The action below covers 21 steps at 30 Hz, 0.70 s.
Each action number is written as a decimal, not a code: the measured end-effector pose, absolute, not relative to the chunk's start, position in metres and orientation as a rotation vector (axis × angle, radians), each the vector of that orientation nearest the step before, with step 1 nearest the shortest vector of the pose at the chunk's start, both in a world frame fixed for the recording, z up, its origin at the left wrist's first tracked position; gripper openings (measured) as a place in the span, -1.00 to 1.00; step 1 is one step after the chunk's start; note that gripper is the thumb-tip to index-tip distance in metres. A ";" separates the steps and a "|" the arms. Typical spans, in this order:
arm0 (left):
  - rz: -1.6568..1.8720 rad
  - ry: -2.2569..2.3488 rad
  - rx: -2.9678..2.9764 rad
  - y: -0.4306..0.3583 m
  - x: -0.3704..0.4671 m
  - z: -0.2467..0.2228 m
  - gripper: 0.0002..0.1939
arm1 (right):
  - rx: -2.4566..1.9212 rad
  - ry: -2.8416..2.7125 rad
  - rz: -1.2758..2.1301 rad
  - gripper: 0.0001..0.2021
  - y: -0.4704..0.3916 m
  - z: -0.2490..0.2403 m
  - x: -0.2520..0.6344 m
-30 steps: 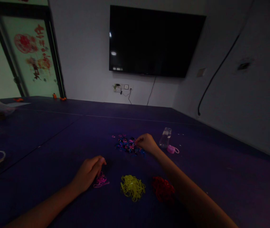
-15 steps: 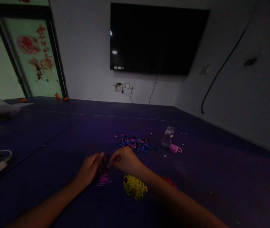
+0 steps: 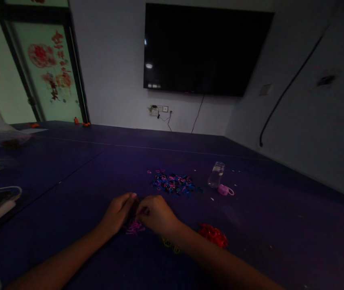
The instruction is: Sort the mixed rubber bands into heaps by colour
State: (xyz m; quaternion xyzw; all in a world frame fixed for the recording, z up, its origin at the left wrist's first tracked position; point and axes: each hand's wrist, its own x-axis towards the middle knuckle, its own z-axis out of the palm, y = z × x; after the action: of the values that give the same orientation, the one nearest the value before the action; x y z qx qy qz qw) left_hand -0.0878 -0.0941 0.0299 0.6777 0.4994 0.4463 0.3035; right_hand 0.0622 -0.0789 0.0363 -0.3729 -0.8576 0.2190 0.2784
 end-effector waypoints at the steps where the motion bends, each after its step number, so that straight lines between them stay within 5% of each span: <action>1: 1.174 1.323 1.803 -0.094 -0.088 0.030 -0.53 | -0.985 -2.316 0.597 -0.86 -0.079 0.038 0.062; 7: 1.181 1.371 1.894 -0.096 -0.089 0.030 -0.55 | -1.089 -2.378 0.537 -0.71 -0.064 0.063 0.081; 15: 1.003 1.814 2.103 -0.101 -0.090 0.028 -0.48 | -1.742 -2.491 0.217 -0.83 -0.021 0.083 0.153; 21: 1.002 1.714 2.069 -0.107 -0.087 0.029 -0.44 | -1.743 -2.578 0.311 -0.80 -0.011 0.064 0.162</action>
State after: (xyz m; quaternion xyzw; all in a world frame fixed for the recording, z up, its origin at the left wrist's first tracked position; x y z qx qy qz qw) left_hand -0.0867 -0.1072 0.0290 0.7148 0.5921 0.3463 0.1365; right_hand 0.1623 -0.0110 0.0640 -0.5573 -0.8243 0.0994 0.0073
